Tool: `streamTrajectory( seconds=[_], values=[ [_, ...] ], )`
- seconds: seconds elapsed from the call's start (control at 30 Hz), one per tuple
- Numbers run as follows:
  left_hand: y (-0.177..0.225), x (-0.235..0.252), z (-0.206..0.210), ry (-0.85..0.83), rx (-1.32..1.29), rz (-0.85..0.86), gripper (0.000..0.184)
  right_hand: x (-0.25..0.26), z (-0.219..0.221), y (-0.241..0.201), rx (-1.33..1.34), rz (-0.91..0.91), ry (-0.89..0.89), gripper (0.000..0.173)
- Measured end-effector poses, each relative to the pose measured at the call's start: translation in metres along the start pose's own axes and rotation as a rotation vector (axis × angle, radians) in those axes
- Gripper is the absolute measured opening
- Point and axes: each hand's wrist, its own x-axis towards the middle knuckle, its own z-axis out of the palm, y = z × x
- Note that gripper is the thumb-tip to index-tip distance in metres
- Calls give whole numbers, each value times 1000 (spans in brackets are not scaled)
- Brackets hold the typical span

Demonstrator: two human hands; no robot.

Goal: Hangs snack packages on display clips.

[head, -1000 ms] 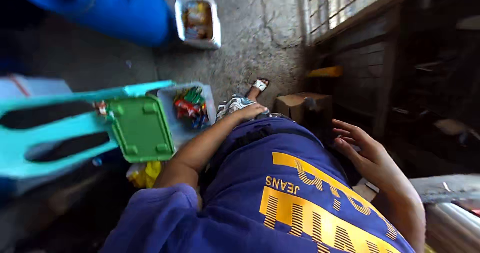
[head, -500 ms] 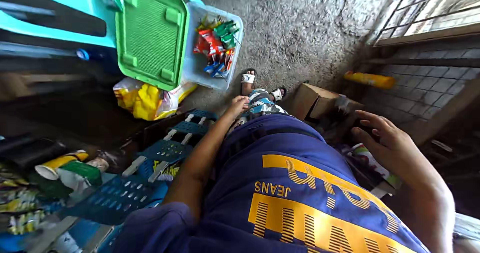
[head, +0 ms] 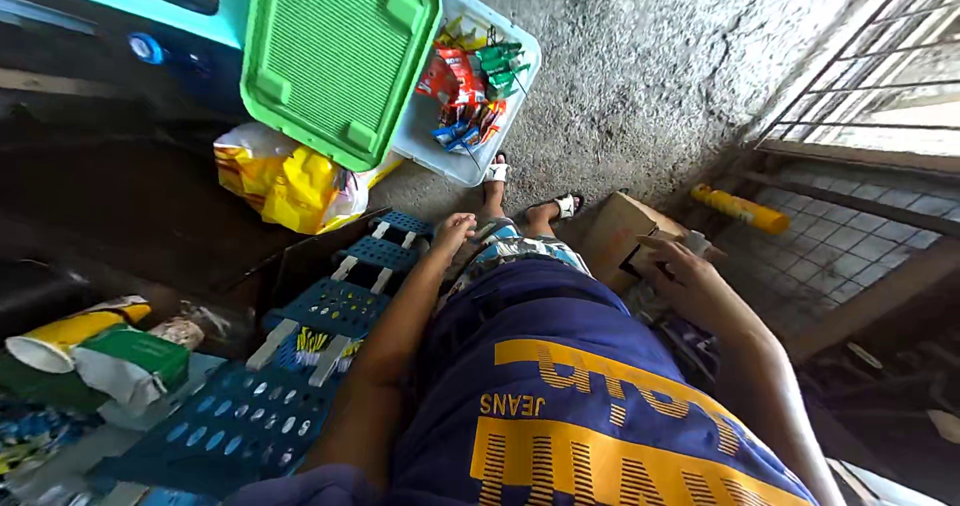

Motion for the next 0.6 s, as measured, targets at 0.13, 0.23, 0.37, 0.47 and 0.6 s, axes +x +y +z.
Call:
streamTrajectory(
  seconds=[0.13, 0.23, 0.37, 0.47, 0.6],
  values=[
    [4, 14, -40, 8, -28, 18, 43, 40, 16, -38, 2, 12, -71, 45],
    [6, 24, -65, 34, -62, 3, 44, 65, 24, -61, -25, 5, -92, 45],
    [2, 35, -81, 74, -94, -20, 43, 101, 22, -82, -47, 20, -135, 44],
    [-9, 43, -78, 96, -90, -62, 41, 150, 24, -77, -69, 4, -155, 40],
    [-31, 56, -59, 46, -86, -139, 42, 257, 39, -47, -146, 50, -256, 42]
  ],
)
